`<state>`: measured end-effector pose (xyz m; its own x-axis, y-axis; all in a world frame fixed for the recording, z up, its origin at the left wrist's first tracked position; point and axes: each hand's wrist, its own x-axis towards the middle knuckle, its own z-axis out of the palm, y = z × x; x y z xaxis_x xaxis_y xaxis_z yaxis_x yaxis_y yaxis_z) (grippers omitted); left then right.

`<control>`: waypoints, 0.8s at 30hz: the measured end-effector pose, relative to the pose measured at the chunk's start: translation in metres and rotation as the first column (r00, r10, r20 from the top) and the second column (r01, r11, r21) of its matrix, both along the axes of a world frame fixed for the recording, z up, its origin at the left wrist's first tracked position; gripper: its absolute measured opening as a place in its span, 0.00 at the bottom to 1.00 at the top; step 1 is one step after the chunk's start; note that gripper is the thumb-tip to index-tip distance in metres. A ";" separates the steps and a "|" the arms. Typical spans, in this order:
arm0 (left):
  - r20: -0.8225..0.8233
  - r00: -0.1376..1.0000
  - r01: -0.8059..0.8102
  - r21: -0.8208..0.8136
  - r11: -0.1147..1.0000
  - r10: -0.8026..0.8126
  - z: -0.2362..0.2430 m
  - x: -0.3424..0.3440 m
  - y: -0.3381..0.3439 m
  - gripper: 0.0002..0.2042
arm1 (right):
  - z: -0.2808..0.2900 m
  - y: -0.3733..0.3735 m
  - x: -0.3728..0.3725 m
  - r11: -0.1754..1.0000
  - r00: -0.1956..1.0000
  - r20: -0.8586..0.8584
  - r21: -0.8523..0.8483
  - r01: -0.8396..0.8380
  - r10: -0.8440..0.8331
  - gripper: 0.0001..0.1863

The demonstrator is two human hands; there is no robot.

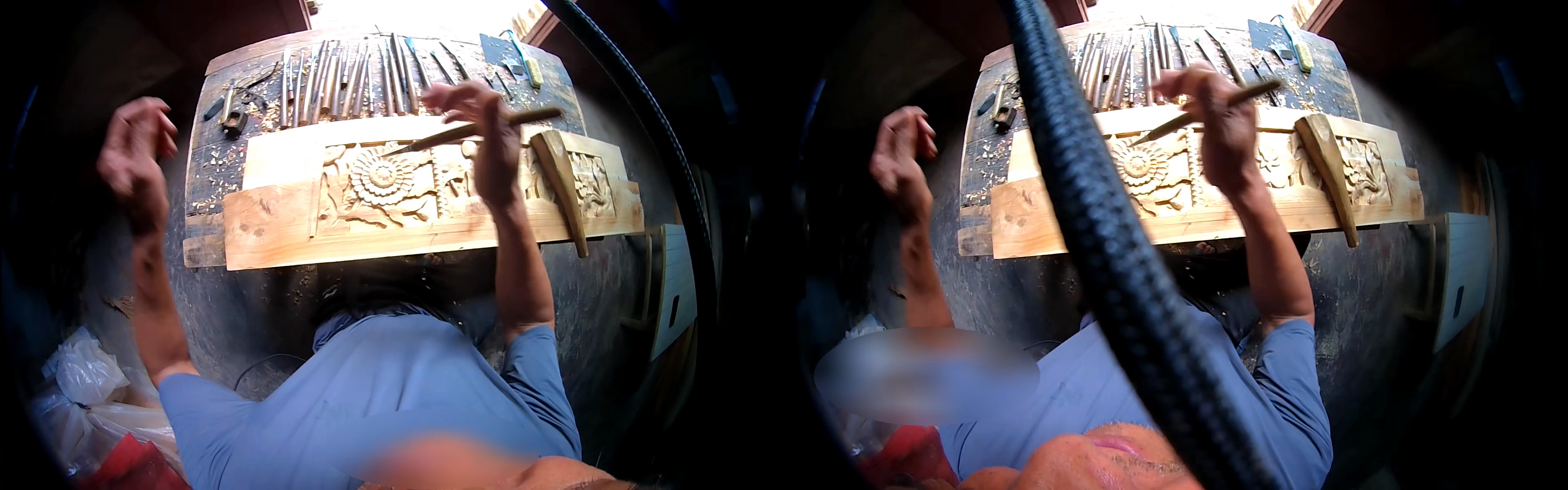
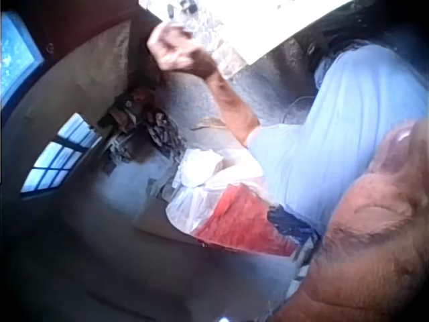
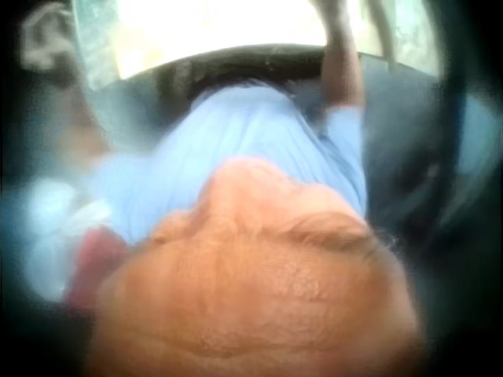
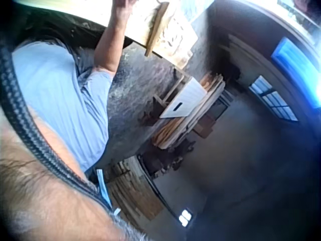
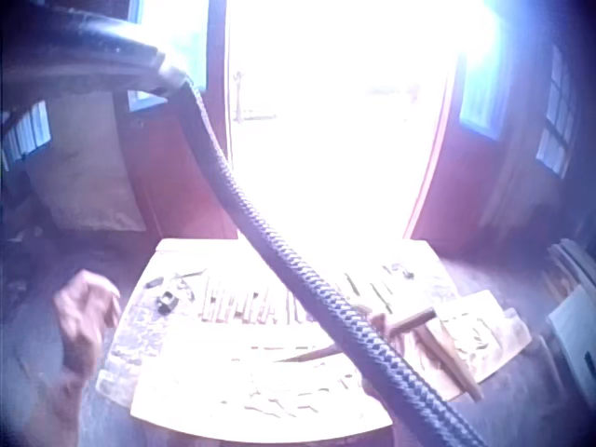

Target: The person carves a floral design into a piece of wood using a variety of chisels and a wooden mallet.

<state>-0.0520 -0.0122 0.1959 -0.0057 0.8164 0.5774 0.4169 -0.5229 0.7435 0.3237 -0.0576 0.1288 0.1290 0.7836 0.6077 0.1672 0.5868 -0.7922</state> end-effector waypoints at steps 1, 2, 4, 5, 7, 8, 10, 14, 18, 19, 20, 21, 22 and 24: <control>-0.006 0.996 0.088 0.042 0.995 -0.087 -0.018 0.000 -0.021 0.10 | 0.001 -0.008 0.010 0.997 0.999 0.040 -0.069 0.036 -0.033 0.43; -0.060 0.993 0.097 -0.021 0.995 -0.098 -0.035 -0.007 -0.044 0.08 | 0.001 -0.014 0.018 0.989 0.996 0.073 -0.135 0.058 -0.048 0.47; -0.133 0.991 0.014 -0.098 0.995 -0.027 -0.080 -0.008 -0.075 0.07 | 0.005 -0.020 0.023 0.950 0.988 0.151 -0.308 0.057 -0.010 0.55; -0.029 0.999 0.024 -0.205 0.978 -0.031 -0.107 -0.011 -0.085 0.09 | 0.002 -0.017 0.023 0.946 0.996 0.075 -0.323 -0.018 0.044 0.54; 0.033 0.995 -0.081 -0.335 0.939 0.098 -0.140 0.004 -0.097 0.09 | -0.006 -0.009 0.014 0.930 0.998 -0.044 -0.363 -0.062 0.049 0.51; 0.095 0.986 -0.096 -0.344 0.934 0.137 -0.154 0.007 -0.101 0.09 | -0.008 -0.003 0.001 0.928 0.991 -0.119 -0.358 -0.101 0.062 0.45; -0.024 0.986 -0.166 -0.262 0.951 0.166 -0.171 0.011 -0.102 0.08 | -0.014 0.017 -0.025 0.926 0.986 -0.095 -0.341 -0.160 0.135 0.27; -0.093 0.980 -0.189 -0.207 0.960 0.174 -0.167 0.022 -0.097 0.09 | -0.035 0.074 -0.081 0.915 0.967 0.132 -0.372 -0.154 0.216 0.17; -0.076 0.971 -0.238 -0.190 0.953 0.227 -0.173 0.016 -0.099 0.07 | -0.053 0.143 -0.163 0.849 0.945 0.092 -0.472 -0.236 0.314 0.22; -0.078 0.971 -0.237 -0.183 0.954 0.226 -0.173 0.016 -0.099 0.07 | -0.058 0.157 -0.180 0.849 0.935 0.129 -0.473 -0.234 0.329 0.24; -0.091 0.967 -0.249 -0.180 0.952 0.236 -0.174 0.012 -0.101 0.07 | -0.052 0.163 -0.199 0.881 0.913 0.261 -0.440 -0.175 0.312 0.25; -0.103 0.964 -0.260 -0.176 0.950 0.244 -0.175 0.009 -0.102 0.07 | -0.045 0.168 -0.216 0.910 0.876 0.389 -0.396 -0.119 0.284 0.26; -0.131 0.962 -0.260 -0.170 0.951 0.240 -0.173 0.008 -0.104 0.07 | -0.048 0.177 -0.227 0.910 0.854 0.424 -0.396 -0.124 0.301 0.26; -0.091 0.956 -0.286 -0.080 0.955 0.278 -0.167 0.012 -0.106 0.06 | -0.059 0.194 -0.245 0.918 0.834 0.477 -0.386 -0.086 0.279 0.25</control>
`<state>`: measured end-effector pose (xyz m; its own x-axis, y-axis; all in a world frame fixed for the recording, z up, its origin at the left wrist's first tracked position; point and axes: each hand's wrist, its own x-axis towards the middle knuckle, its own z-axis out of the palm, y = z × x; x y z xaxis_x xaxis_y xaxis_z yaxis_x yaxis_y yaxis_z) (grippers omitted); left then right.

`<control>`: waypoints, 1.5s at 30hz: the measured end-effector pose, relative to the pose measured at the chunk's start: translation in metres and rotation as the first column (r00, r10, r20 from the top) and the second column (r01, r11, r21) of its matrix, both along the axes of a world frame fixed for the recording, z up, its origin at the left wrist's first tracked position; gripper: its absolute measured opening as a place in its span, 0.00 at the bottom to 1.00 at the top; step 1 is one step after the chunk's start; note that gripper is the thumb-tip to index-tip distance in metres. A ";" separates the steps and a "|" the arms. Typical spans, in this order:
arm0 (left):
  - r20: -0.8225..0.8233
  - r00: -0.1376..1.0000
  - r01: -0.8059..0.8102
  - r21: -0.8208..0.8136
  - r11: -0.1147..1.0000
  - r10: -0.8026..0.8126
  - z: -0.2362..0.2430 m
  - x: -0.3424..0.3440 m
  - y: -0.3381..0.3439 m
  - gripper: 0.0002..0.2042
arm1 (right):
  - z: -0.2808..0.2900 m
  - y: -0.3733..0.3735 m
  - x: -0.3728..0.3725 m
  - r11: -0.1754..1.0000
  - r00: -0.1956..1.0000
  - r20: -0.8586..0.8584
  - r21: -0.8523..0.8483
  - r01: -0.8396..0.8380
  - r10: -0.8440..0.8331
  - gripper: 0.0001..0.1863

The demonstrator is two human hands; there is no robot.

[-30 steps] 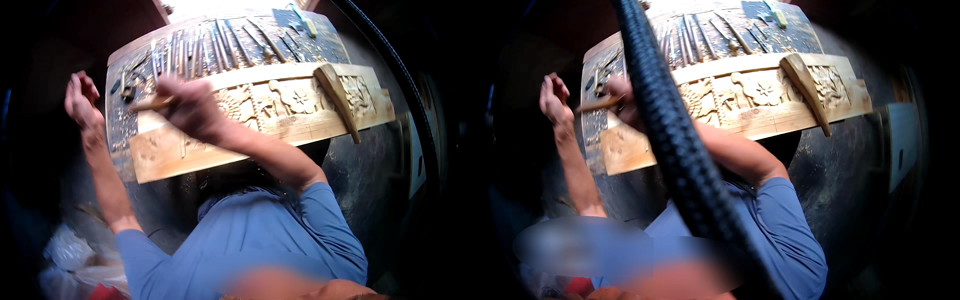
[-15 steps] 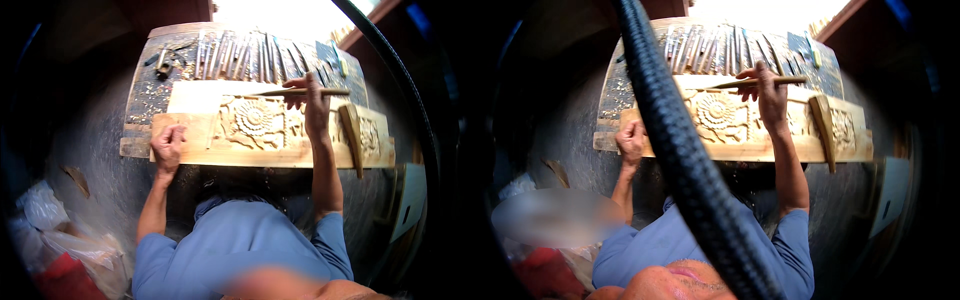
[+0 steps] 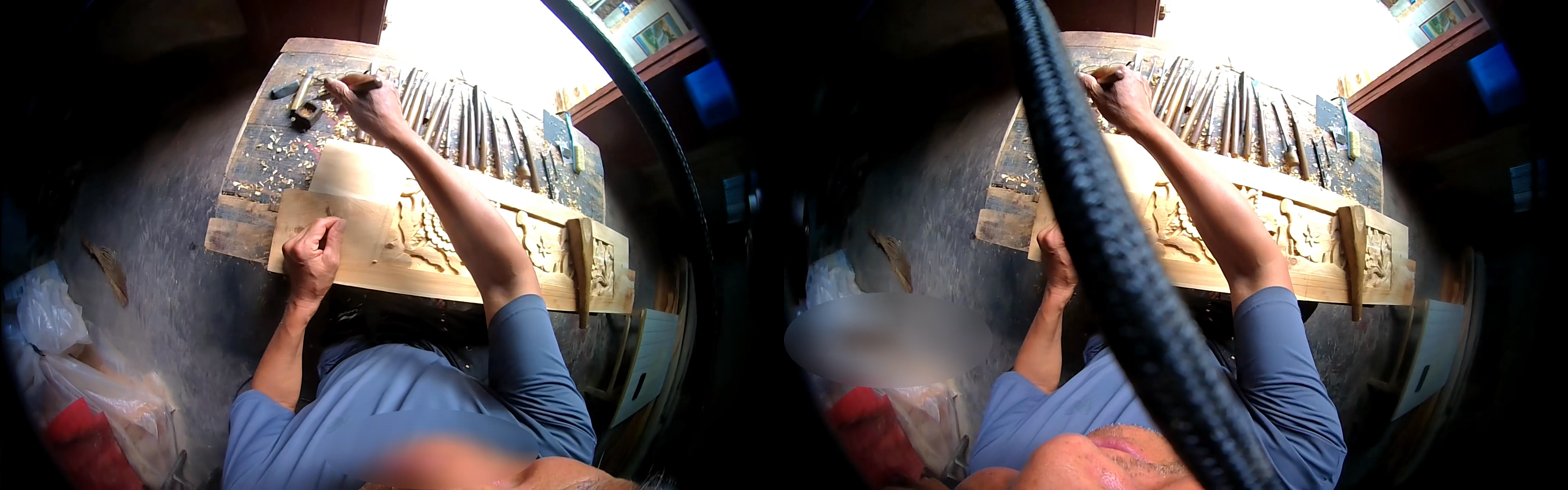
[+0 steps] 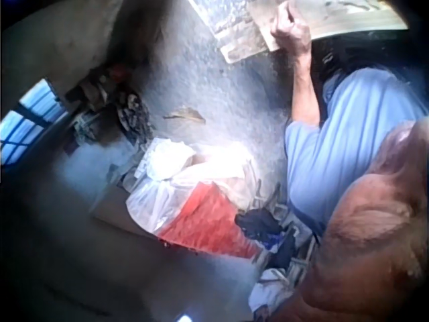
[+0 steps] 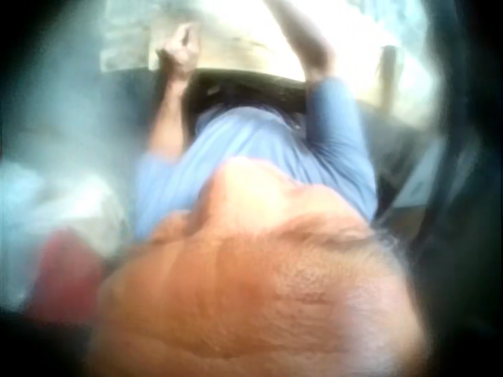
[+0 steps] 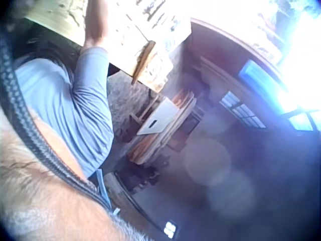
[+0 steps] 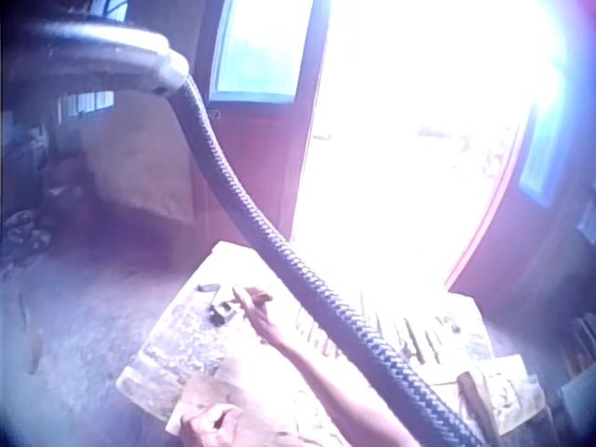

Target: The person carves a floral design into a piece of wood using a variety of chisels and a wooden mallet.

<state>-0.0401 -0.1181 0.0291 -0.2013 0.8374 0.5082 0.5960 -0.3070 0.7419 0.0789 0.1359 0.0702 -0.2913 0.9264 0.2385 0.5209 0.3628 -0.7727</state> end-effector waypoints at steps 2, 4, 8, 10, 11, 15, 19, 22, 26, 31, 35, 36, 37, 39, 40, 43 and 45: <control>0.010 1.000 -0.017 0.003 1.000 0.017 0.003 0.000 -0.002 0.06 | -0.005 0.006 -0.012 1.000 0.999 0.040 -0.004 0.011 -0.011 0.25; 0.008 1.000 -0.028 0.053 0.998 0.027 0.003 0.003 -0.001 0.05 | -0.026 0.018 -0.020 0.997 0.993 0.100 0.064 0.048 -0.054 0.26; 0.010 1.000 0.008 -0.069 0.998 -0.007 -0.010 0.007 0.003 0.04 | -0.062 0.041 -0.004 0.981 0.985 0.140 0.176 0.079 -0.105 0.29; 0.000 0.999 -0.045 -0.060 0.997 0.045 -0.013 0.002 0.002 0.05 | -0.031 0.013 -0.008 0.987 0.976 0.187 0.136 0.083 -0.108 0.31; 0.036 0.997 -0.069 -0.140 0.988 0.075 -0.013 -0.001 -0.002 0.06 | -0.002 -0.015 -0.008 0.987 0.957 0.259 0.132 0.095 -0.127 0.32; 0.264 0.961 -0.032 -0.193 0.981 0.083 -0.022 0.003 -0.005 0.09 | 0.014 -0.078 0.055 0.764 1.000 -0.005 0.645 0.003 0.000 0.21; 0.627 0.779 0.220 -0.267 0.938 -0.004 -0.018 -0.007 -0.005 0.15 | 0.018 -0.196 0.079 0.729 0.952 0.235 0.614 -0.302 0.197 0.22; 0.714 0.696 0.420 -0.317 0.850 -0.077 -0.001 -0.012 -0.016 0.17 | -0.006 -0.256 0.071 0.693 0.865 0.378 0.525 -0.494 0.330 0.28; 0.750 0.623 0.606 -0.284 0.743 -0.222 0.005 -0.009 -0.031 0.36 | -0.036 -0.257 0.067 0.652 0.864 0.144 0.599 -0.464 0.483 0.31; 0.649 0.710 0.595 -0.346 0.725 -0.273 0.010 0.014 -0.039 0.50 | -0.050 -0.247 0.063 0.564 0.826 0.027 0.718 -0.409 0.564 0.31; 0.465 0.788 0.585 -0.361 0.727 -0.403 0.007 0.019 -0.024 0.58 | -0.048 -0.249 0.066 0.560 0.832 0.051 0.717 -0.416 0.553 0.18; 0.425 0.796 0.582 -0.339 0.739 -0.432 0.007 0.024 -0.015 0.61 | -0.062 -0.252 0.057 0.570 0.846 -0.044 0.757 -0.320 0.532 0.13; 0.401 0.795 0.587 -0.317 0.745 -0.456 0.006 0.026 -0.011 0.62 | -0.059 -0.249 0.060 0.577 0.840 -0.039 0.743 -0.338 0.542 0.13; 0.348 0.796 0.591 -0.275 0.758 -0.495 0.002 0.029 -0.002 0.66 | -0.051 -0.241 0.067 0.590 0.827 -0.030 0.715 -0.375 0.562 0.12; 0.355 0.783 0.606 -0.249 0.755 -0.511 -0.003 0.028 -0.001 0.66 | -0.053 -0.241 0.066 0.594 0.834 -0.049 0.725 -0.348 0.550 0.12; 0.392 0.761 0.622 -0.212 0.754 -0.517 -0.009 0.026 0.000 0.66 | -0.058 -0.244 0.062 0.606 0.843 -0.094 0.737 -0.299 0.530 0.12; 0.417 0.742 0.637 -0.195 0.745 -0.525 -0.013 0.023 0.001 0.66 | -0.058 -0.246 0.062 0.620 0.837 -0.102 0.720 -0.311 0.538 0.12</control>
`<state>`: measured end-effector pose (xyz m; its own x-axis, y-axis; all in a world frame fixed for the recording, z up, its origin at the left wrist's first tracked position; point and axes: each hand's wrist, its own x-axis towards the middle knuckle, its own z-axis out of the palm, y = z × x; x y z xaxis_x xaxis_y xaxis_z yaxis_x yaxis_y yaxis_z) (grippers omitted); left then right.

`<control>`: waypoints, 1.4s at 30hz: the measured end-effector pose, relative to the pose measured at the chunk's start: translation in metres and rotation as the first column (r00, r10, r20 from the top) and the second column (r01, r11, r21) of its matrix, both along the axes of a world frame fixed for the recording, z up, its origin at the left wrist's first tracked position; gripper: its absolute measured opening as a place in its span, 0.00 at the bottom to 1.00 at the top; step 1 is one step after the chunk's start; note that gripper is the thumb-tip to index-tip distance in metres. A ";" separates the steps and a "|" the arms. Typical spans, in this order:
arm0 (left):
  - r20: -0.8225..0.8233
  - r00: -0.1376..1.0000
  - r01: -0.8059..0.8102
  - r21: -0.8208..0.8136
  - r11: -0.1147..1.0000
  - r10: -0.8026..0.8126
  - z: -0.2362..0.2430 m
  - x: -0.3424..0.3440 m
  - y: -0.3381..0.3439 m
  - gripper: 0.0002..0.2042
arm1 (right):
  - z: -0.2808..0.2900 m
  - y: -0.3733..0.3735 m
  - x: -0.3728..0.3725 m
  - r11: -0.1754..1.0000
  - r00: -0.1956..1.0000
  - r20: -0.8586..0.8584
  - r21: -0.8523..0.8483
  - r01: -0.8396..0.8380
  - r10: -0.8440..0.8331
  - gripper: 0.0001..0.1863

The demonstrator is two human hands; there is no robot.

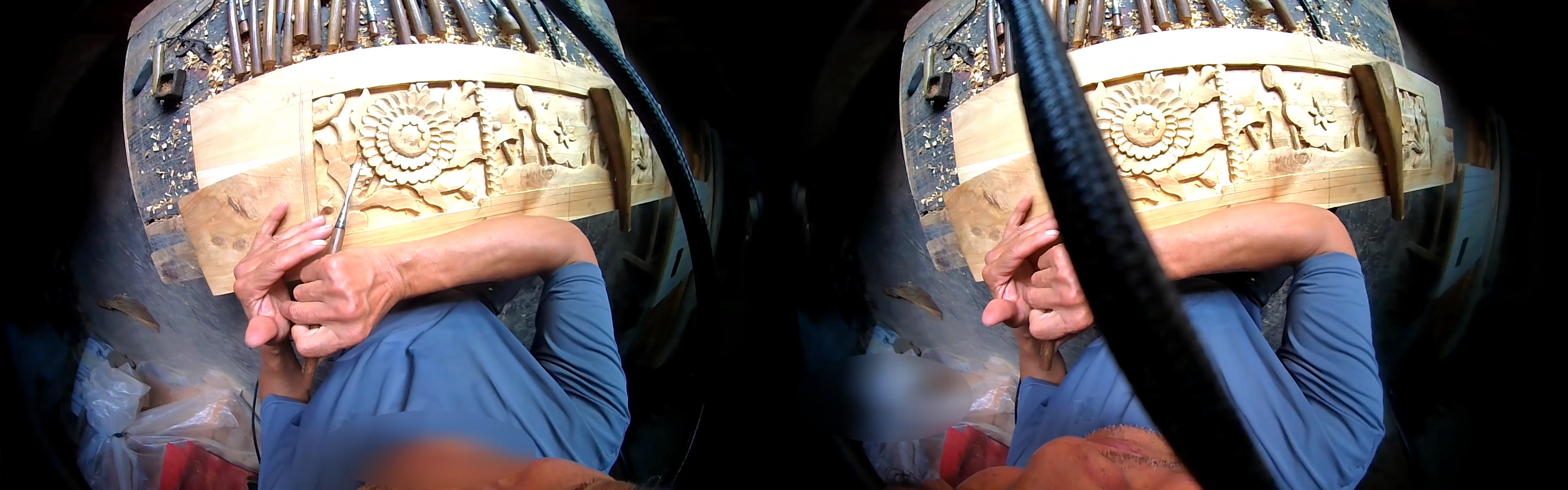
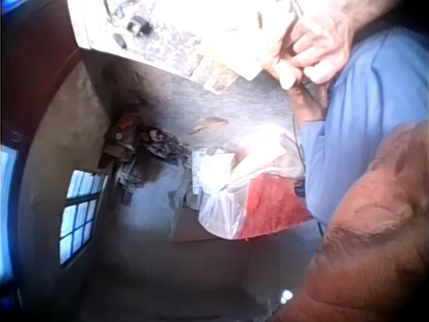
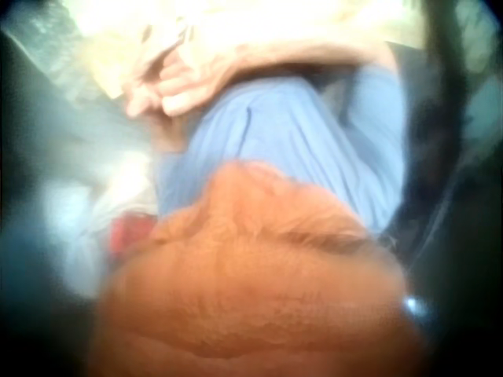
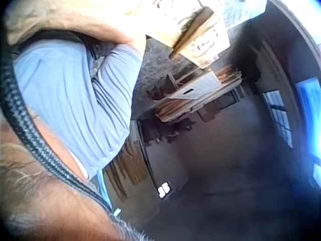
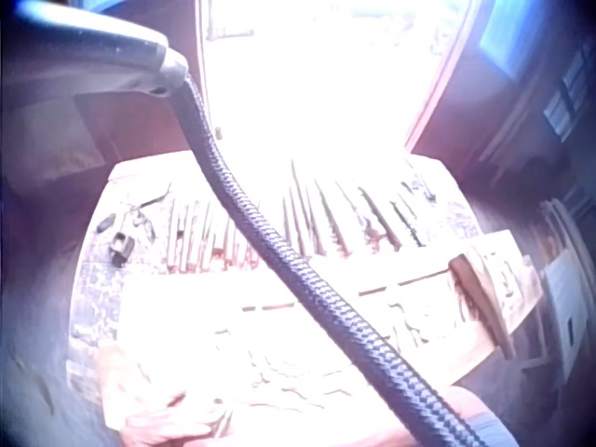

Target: The person carves a floral design into a piece of wood using a variety of chisels and a wooden mallet.

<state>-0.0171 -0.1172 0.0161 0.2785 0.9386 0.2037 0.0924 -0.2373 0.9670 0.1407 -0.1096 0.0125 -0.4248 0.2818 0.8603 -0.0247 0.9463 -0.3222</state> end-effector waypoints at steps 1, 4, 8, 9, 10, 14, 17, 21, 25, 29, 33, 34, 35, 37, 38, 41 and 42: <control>0.008 1.000 0.013 0.002 1.000 -0.013 -0.001 -0.003 0.000 0.66 | 0.001 0.000 0.000 1.000 1.000 0.006 -0.003 -0.008 0.008 0.12; 0.035 0.999 -0.001 -0.027 1.000 0.002 -0.002 -0.005 -0.004 0.66 | 0.003 -0.001 0.001 0.999 0.999 0.010 -0.027 -0.034 0.034 0.14; 0.076 0.997 -0.032 0.011 0.999 0.031 -0.005 -0.002 -0.005 0.64 | 0.008 -0.001 0.000 0.989 0.994 -0.042 -0.106 -0.107 0.103 0.20; 0.076 0.996 -0.037 0.018 0.999 0.035 -0.004 -0.001 -0.005 0.64 | 0.009 -0.001 0.000 0.983 0.990 -0.061 -0.126 -0.134 0.127 0.21; 0.070 0.997 -0.036 0.001 0.999 0.036 -0.001 0.000 -0.006 0.63 | 0.007 -0.002 -0.001 0.981 0.988 -0.076 -0.133 -0.144 0.135 0.22; 0.050 0.999 -0.013 0.017 1.000 0.013 -0.007 -0.003 -0.006 0.59 | -0.004 -0.005 0.001 0.983 0.987 -0.022 -0.086 -0.163 0.162 0.24; 0.053 0.999 -0.011 0.046 0.999 0.008 -0.009 -0.002 -0.006 0.58 | -0.008 -0.004 0.004 0.986 0.986 0.029 -0.038 -0.164 0.165 0.24; 0.012 0.999 -0.044 -0.002 0.999 0.044 -0.002 0.001 -0.009 0.57 | -0.003 -0.002 0.002 0.994 0.996 -0.031 -0.067 -0.082 0.080 0.21; 0.006 1.000 -0.008 0.009 1.000 0.008 -0.002 0.000 -0.004 0.58 | -0.001 -0.002 0.001 0.995 0.997 -0.038 -0.079 -0.069 0.066 0.18; 0.071 0.997 -0.032 0.026 0.999 0.030 -0.006 0.002 -0.006 0.58 | 0.004 -0.001 -0.004 0.991 0.990 -0.132 -0.114 -0.066 0.050 0.17; 0.133 0.990 -0.054 0.036 0.998 0.048 -0.016 0.000 -0.011 0.58 | 0.009 -0.007 -0.001 0.989 0.995 -0.086 -0.134 -0.066 0.055 0.16; 0.106 0.990 -0.088 -0.003 0.996 0.088 -0.008 0.004 -0.014 0.58 | 0.008 -0.007 -0.001 0.987 0.994 -0.090 -0.142 -0.080 0.068 0.16; 0.091 0.991 -0.098 -0.014 0.995 0.099 -0.005 0.004 -0.015 0.58 | 0.007 -0.007 -0.001 0.984 0.992 -0.095 -0.150 -0.095 0.081 0.16; 0.068 0.993 -0.092 -0.008 0.996 0.092 -0.003 0.004 -0.014 0.58 | 0.007 -0.006 -0.001 0.983 0.991 -0.096 -0.149 -0.104 0.091 0.16; 0.064 0.996 -0.064 0.004 0.998 0.064 -0.004 0.002 -0.012 0.57 | 0.007 -0.005 0.000 0.985 0.992 -0.093 -0.139 -0.099 0.086 0.16; 0.062 0.998 0.005 0.010 1.000 -0.006 -0.005 -0.003 -0.008 0.56 | 0.005 -0.006 -0.001 0.991 0.995 -0.085 -0.114 -0.066 0.057 0.17; 0.064 0.998 0.008 -0.004 1.000 -0.008 -0.005 -0.003 -0.009 0.55 | 0.005 -0.007 -0.001 0.993 0.996 -0.083 -0.106 -0.052 0.044 0.17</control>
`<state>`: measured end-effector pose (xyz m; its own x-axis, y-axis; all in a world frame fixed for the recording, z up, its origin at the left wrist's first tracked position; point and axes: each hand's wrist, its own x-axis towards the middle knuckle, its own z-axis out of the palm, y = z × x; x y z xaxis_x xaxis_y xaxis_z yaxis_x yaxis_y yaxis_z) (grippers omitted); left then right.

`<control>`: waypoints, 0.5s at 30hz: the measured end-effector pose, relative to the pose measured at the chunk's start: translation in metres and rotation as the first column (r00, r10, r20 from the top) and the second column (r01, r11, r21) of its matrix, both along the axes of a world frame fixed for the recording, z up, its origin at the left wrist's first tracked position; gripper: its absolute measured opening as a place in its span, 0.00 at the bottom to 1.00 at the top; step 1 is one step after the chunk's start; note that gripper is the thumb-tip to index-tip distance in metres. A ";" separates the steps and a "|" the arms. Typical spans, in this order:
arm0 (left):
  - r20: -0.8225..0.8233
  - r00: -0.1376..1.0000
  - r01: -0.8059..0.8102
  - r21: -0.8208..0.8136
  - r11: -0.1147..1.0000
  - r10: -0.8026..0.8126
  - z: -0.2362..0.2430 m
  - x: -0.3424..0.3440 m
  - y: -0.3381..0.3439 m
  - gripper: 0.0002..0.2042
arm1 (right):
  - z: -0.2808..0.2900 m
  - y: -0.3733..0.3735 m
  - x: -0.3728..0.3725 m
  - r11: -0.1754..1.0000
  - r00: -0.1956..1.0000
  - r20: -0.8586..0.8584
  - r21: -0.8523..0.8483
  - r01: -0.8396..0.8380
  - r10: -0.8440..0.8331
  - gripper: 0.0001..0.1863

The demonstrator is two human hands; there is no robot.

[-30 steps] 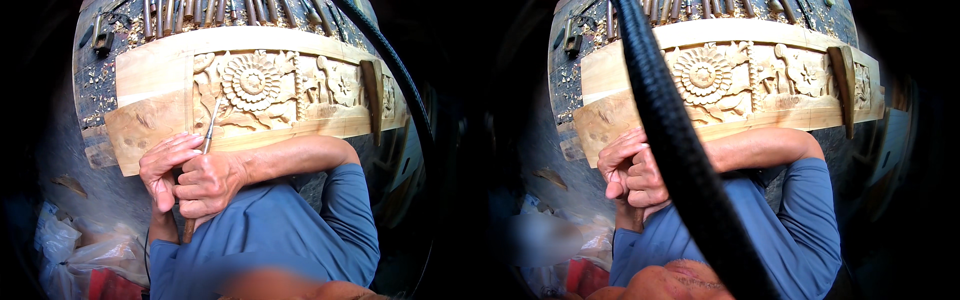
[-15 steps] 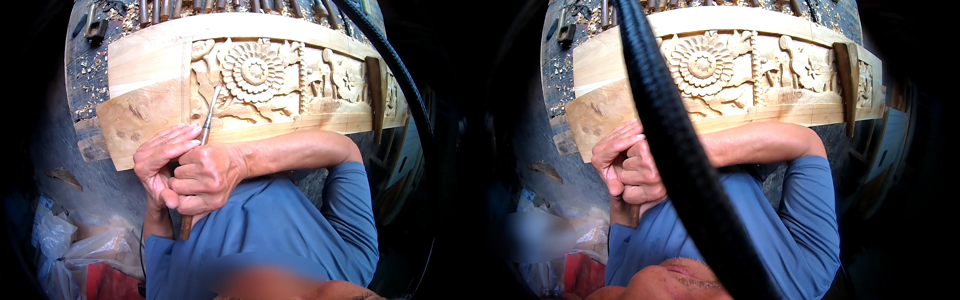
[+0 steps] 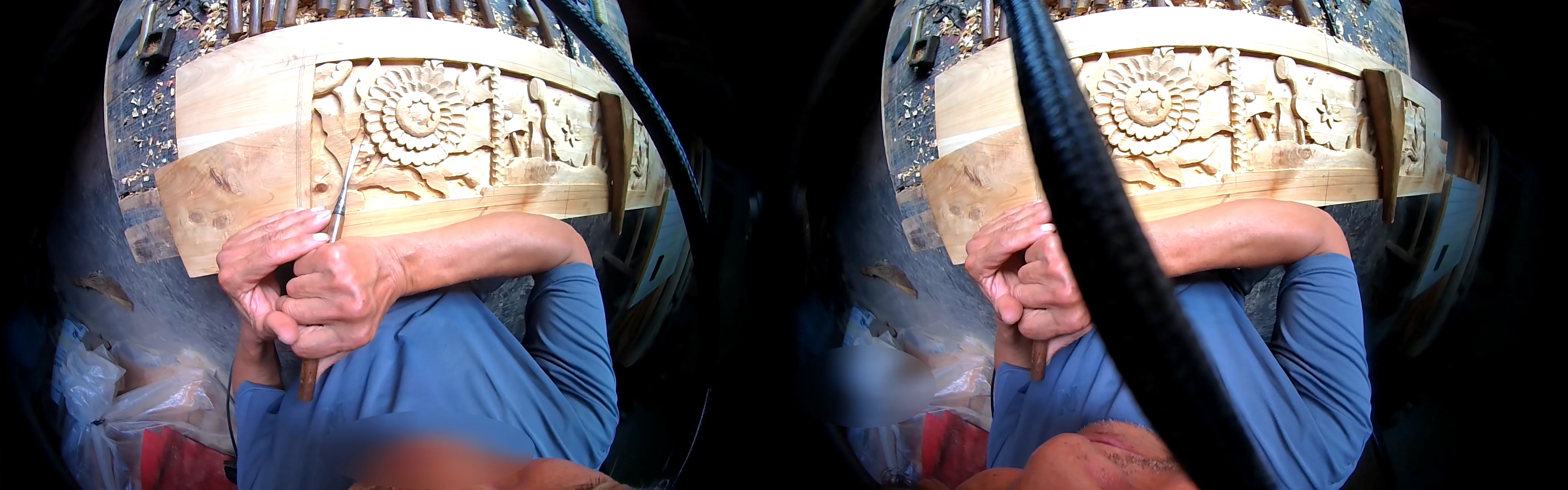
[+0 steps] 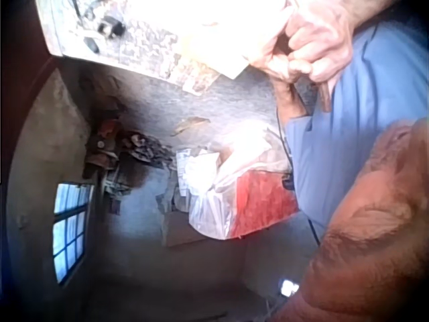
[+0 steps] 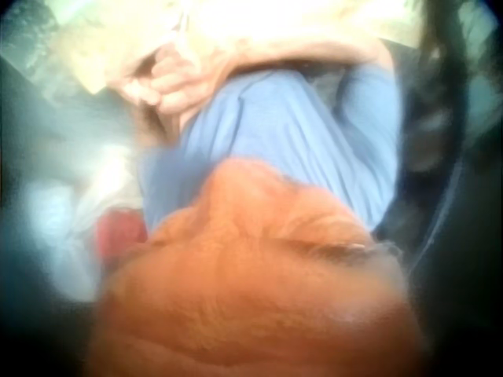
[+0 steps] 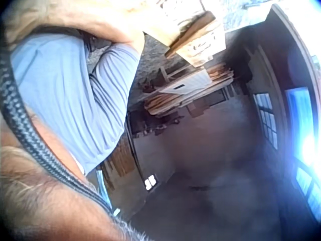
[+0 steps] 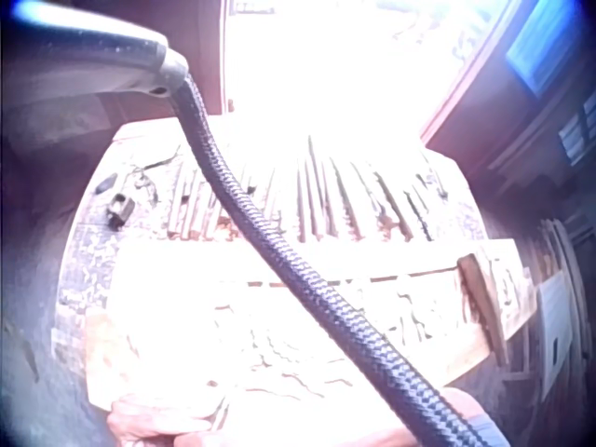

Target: The person carves a floral design into a piece of wood using a variety of chisels and a wooden mallet.

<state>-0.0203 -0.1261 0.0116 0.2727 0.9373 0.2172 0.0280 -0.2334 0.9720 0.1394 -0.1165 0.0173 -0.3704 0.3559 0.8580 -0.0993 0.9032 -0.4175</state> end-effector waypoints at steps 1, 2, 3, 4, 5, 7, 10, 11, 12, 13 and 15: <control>0.003 0.999 -0.034 -0.036 0.999 0.034 0.003 0.003 -0.005 0.54 | 0.000 0.000 0.000 1.000 1.000 0.002 -0.007 -0.020 0.020 0.17; 0.009 0.999 -0.043 -0.051 0.998 0.043 0.004 0.003 -0.006 0.53 | -0.001 0.001 0.001 0.999 0.999 0.004 -0.013 -0.039 0.040 0.17; 0.015 0.999 -0.051 -0.067 0.996 0.052 0.004 0.003 -0.007 0.52 | -0.001 0.002 0.001 0.998 0.998 0.005 -0.020 -0.059 0.059 0.17; 0.024 0.999 -0.034 -0.060 0.998 0.036 0.003 0.002 -0.005 0.51 | -0.003 0.001 0.001 0.999 0.999 0.010 -0.009 -0.051 0.051 0.17; 0.025 0.999 -0.018 -0.054 0.998 0.020 0.002 0.001 -0.004 0.50 | -0.005 0.000 0.001 0.999 0.999 0.016 0.002 -0.042 0.042 0.17; 0.020 1.000 0.011 -0.042 0.999 -0.010 0.002 -0.001 -0.001 0.48 | -0.009 -0.001 0.000 0.999 0.999 0.020 0.015 -0.037 0.036 0.17; -0.004 1.000 0.011 -0.035 0.999 -0.011 0.003 -0.002 -0.003 0.46 | -0.011 0.000 0.000 0.999 0.999 0.014 0.033 -0.041 0.041 0.17; -0.010 1.000 0.012 -0.032 0.999 -0.012 0.004 -0.002 -0.002 0.45 | -0.011 0.001 0.000 0.998 0.999 0.009 0.048 -0.039 0.038 0.17; -0.015 1.000 0.014 -0.029 0.999 -0.014 0.005 -0.002 -0.002 0.45 | -0.011 0.002 0.000 0.997 0.999 0.004 0.063 -0.036 0.036 0.17; -0.014 1.000 0.025 -0.022 0.999 -0.025 0.004 -0.002 -0.001 0.44 | -0.012 0.003 0.001 0.995 0.998 0.044 0.080 -0.057 0.054 0.17; -0.019 0.999 0.039 -0.006 0.999 -0.039 0.004 -0.002 0.001 0.43 | -0.014 0.005 0.007 0.988 0.988 0.124 0.113 -0.101 0.087 0.17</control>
<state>-0.0224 -0.1247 0.0157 0.3130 0.9271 0.2063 0.0380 -0.2292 0.9726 0.1463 -0.1114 0.0038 -0.4989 0.2130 0.8401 -0.1424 0.9360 -0.3219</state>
